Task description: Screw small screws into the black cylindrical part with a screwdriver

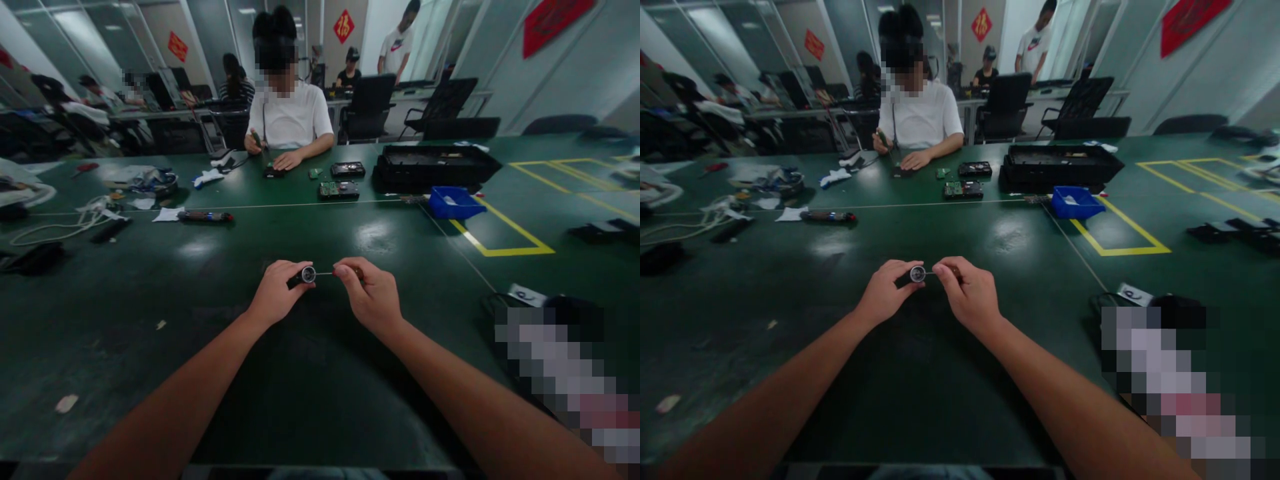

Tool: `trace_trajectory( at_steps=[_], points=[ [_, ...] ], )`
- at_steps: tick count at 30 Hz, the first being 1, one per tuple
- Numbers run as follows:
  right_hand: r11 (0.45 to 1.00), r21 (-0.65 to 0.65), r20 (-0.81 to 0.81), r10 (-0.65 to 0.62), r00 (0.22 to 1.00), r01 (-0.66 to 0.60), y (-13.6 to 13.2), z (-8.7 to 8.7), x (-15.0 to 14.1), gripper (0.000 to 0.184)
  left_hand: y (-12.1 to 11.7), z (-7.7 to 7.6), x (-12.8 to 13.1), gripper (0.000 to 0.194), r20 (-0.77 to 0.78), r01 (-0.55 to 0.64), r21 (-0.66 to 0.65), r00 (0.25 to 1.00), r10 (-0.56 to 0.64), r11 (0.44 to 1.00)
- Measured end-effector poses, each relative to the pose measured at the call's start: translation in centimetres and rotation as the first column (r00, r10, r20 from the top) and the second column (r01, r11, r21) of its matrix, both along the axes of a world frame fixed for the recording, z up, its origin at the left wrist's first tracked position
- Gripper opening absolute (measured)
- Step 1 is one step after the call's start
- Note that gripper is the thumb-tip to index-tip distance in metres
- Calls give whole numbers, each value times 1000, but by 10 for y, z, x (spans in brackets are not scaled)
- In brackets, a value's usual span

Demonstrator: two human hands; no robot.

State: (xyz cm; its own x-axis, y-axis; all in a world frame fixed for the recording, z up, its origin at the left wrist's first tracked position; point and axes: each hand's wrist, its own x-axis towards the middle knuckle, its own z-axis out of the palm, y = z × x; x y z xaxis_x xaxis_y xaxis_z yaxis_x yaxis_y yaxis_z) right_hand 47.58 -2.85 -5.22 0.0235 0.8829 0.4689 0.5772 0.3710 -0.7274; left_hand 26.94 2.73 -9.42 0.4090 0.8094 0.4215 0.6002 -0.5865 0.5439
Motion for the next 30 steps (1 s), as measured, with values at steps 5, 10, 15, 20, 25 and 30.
trace_trajectory(
  at_steps=[5, 10, 15, 20, 25, 30],
  points=[
    [999, 45, -35, 30, 999, -28, -6, 2, 0, 28, -5, 1, 2, 39, 3, -9, -1, 1000, 9, 1000],
    [999, 14, 15, 43, 999, -44, -9, 2, 0, 28, -9, 3, 0, 38, -11, 19, -5, 1000, -19, 1000],
    [999, 37, -195, 28, 980, -21, -9, -1, -2, 24, -16, 6, -2, 39, 11, -12, -9, 1000, 12, 1000],
    [999, 12, -256, 33, 966, -31, -8, -2, -6, 22, -19, 6, -3, 38, -4, 23, 4, 1000, -23, 1000],
    [999, -29, -385, 7, 923, -20, -1, -6, -4, 25, -18, 4, -4, 37, 23, 43, 25, 999, -43, 999],
    [968, -177, -645, 21, 764, -176, 14, -19, 3, 31, -19, 4, -7, 40, 17, 49, 18, 999, -49, 999]
  ],
)
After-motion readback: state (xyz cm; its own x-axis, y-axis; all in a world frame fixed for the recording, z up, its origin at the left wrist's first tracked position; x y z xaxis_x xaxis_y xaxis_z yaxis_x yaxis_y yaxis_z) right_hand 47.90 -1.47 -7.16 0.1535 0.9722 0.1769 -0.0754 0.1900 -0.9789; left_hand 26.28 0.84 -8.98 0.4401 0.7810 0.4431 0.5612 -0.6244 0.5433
